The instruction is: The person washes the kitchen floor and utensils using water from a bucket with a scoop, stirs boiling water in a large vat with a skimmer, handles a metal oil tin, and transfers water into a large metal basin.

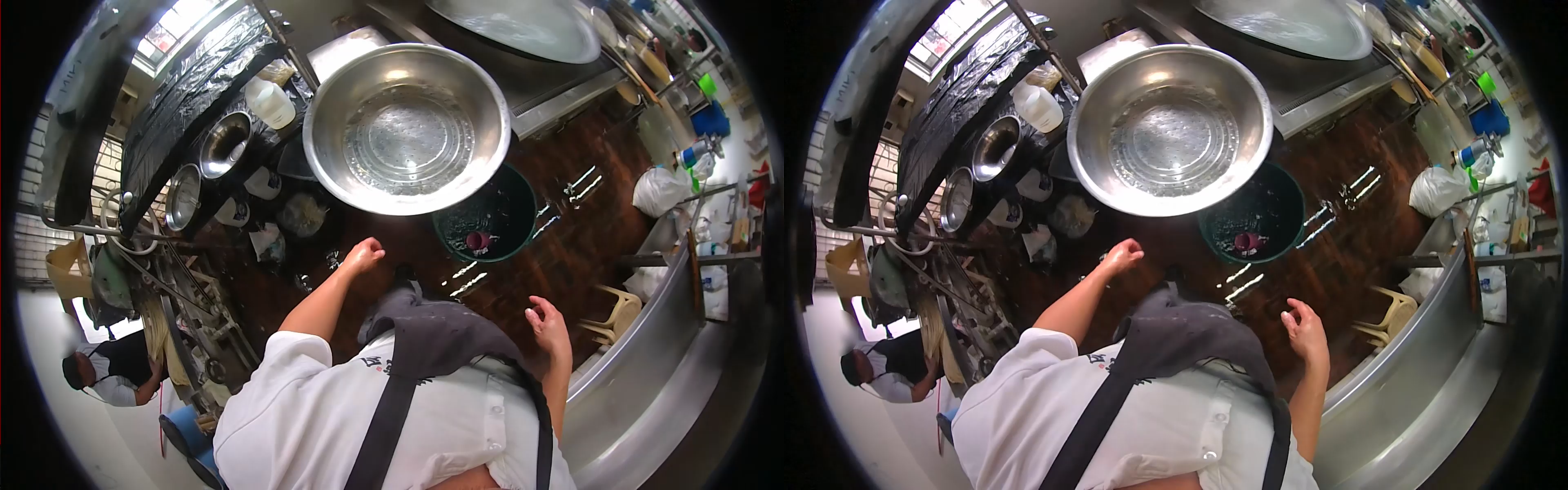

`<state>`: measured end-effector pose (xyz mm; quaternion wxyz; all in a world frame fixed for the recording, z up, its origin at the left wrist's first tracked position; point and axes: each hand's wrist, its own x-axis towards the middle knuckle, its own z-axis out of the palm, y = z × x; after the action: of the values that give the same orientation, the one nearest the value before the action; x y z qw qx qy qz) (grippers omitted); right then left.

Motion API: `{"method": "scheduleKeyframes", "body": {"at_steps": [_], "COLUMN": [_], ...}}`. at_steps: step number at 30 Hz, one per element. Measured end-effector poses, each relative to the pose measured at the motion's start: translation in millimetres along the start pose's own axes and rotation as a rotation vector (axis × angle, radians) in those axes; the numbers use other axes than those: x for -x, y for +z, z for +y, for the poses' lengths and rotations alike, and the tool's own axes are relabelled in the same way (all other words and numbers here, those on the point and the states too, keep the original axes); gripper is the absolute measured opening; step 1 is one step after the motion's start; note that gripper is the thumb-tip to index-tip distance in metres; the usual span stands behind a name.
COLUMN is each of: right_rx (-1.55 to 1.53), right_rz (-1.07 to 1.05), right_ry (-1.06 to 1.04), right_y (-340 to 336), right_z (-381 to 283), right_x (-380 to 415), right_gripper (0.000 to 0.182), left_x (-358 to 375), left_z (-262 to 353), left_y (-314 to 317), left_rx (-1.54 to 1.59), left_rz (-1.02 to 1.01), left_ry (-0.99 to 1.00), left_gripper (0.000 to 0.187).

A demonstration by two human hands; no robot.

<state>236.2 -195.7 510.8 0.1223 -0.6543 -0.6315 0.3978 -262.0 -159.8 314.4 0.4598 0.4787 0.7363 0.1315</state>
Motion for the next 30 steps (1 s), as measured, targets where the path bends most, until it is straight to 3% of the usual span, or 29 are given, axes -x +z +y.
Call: {"method": "scheduleKeyframes", "body": {"at_steps": [3,4,6,7,12,14,16,19,22,25,30], "right_rx": [-0.012,-0.019,-0.056,-0.076,-0.050,-0.089,-0.116,-0.132,-0.147,-0.175,-0.245], "right_rz": [0.032,0.049,0.077,0.096,0.104,0.117,0.134,0.159,0.193,0.240,0.341], "right_ry": [0.004,0.012,0.016,0.022,0.062,0.096,0.119,0.133,0.134,0.138,0.137], "right_y": [-16,-22,-33,-39,-70,-79,-87,-95,-97,-97,-88], "right_z": [32,43,68,80,134,155,174,197,214,227,253], "right_x": [20,28,46,55,97,112,127,146,159,169,185], "right_gripper": [0.035,0.035,0.036,0.036,0.037,0.037,0.037,0.038,0.037,0.036,0.035], "left_x": [3,2,40,32,86,85,107,90,63,77,38], "left_z": [-74,-131,-112,-152,-95,-66,39,92,132,191,150], "left_y": [39,53,60,77,110,121,131,157,176,184,207], "left_rx": [-0.079,-0.155,-0.042,0.078,-0.072,-0.307,-0.280,-0.334,-0.163,-0.242,-0.322], "left_rz": [-0.039,-0.123,-0.151,-0.294,-0.243,-0.284,-0.245,-0.129,-0.228,-0.237,-0.292], "left_ry": [-0.087,0.025,-0.235,-0.384,-0.422,-0.122,-0.232,0.040,0.058,0.094,0.001], "left_gripper": [0.021,0.020,0.017,0.015,0.019,0.019,0.025,0.028,0.030,0.029,0.026]}}
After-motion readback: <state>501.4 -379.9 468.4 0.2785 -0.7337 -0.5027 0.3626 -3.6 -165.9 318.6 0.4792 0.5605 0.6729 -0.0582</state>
